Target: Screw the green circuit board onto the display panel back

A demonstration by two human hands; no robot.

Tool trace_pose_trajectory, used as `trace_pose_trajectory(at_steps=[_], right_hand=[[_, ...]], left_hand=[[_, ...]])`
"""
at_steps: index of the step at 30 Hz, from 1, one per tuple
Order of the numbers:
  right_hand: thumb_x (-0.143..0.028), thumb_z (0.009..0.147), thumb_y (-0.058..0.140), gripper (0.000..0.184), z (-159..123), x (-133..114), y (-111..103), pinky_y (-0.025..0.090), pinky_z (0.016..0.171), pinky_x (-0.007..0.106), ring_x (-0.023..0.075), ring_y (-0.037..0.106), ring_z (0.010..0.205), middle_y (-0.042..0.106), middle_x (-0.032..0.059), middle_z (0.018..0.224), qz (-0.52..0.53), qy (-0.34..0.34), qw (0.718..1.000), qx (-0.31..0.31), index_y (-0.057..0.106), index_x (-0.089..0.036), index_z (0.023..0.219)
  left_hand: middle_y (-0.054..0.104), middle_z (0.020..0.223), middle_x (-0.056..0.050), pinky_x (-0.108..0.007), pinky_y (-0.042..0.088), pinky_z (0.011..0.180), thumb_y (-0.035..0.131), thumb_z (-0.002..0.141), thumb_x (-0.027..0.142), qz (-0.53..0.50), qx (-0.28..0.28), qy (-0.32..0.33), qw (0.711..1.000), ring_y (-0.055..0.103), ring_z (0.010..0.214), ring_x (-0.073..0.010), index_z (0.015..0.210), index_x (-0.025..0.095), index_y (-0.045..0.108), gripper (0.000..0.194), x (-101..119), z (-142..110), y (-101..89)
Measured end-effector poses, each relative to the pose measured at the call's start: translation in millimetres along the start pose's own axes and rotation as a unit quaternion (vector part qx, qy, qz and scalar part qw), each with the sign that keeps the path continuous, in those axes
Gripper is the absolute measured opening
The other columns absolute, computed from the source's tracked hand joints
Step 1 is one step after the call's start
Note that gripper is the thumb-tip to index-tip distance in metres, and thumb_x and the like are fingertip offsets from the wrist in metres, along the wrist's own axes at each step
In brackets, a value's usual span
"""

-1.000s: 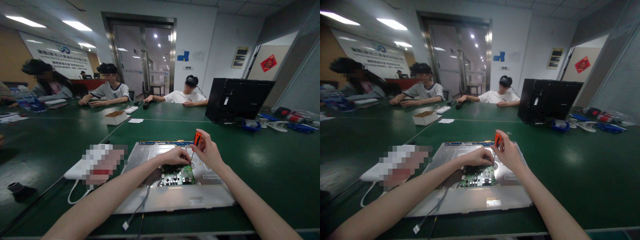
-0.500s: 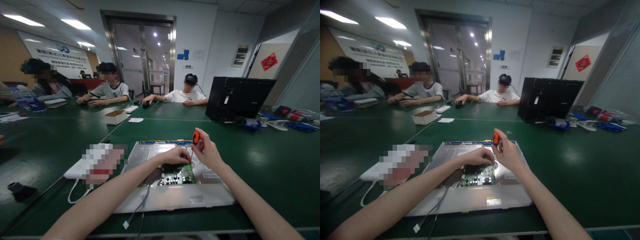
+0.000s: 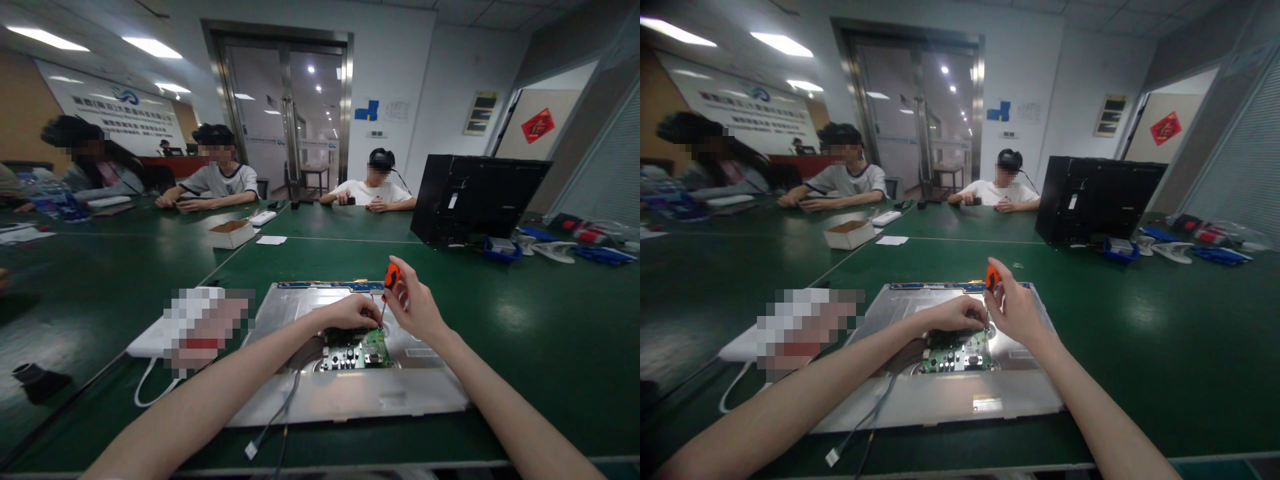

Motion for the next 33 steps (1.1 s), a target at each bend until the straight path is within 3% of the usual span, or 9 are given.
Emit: trace_pose_trajectory(at_steps=[12,21,33], right_hand=[[-0.026,0.092,0.064,0.056,-0.4,6.7,0.0,0.039,0.049,0.021,0.0109,0.051,0.046,0.053,-0.009,0.062,-0.026,-0.003,1.0,0.006,0.044,-0.022,0.144],[-0.023,0.094,0.053,0.053,1.2,1.3,-2.8,0.041,0.048,0.021,0.0111,0.054,0.046,0.059,-0.0064,0.066,-0.027,-0.006,1.0,0.006,0.041,-0.02,0.146],[-0.026,0.091,0.063,0.053,1.4,4.3,-1.8,0.039,0.049,0.021,0.0104,0.048,0.045,0.051,-0.0096,0.061,-0.027,0.004,0.999,0.018,0.047,-0.021,0.141]], left_hand=[[0.075,0.081,-0.001,-0.022,0.048,0.075,0.072,0.082,0.01,0.003,0.006,-0.007,1.0,0.065,0.077,-0.0143,0.086,0.016,0.079,0.01,-1.4,0.2,0.2],[0.073,0.076,0.002,-0.021,0.046,0.075,0.071,0.081,0.005,-0.006,0.007,-0.013,1.0,0.063,0.073,-0.0128,0.083,0.016,0.079,0.013,3.7,-0.7,1.0],[0.074,0.079,0.0,-0.02,0.047,0.072,0.072,0.081,0.009,0.002,0.007,-0.011,1.0,0.064,0.074,-0.013,0.085,0.016,0.079,0.011,4.4,-2.0,-0.5]])
Point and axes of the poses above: each hand's wrist, its own z-axis towards the middle knuckle, its own y-axis out of the palm, x = y × z, the point moved 1 cm from there along z, towards the middle knuckle
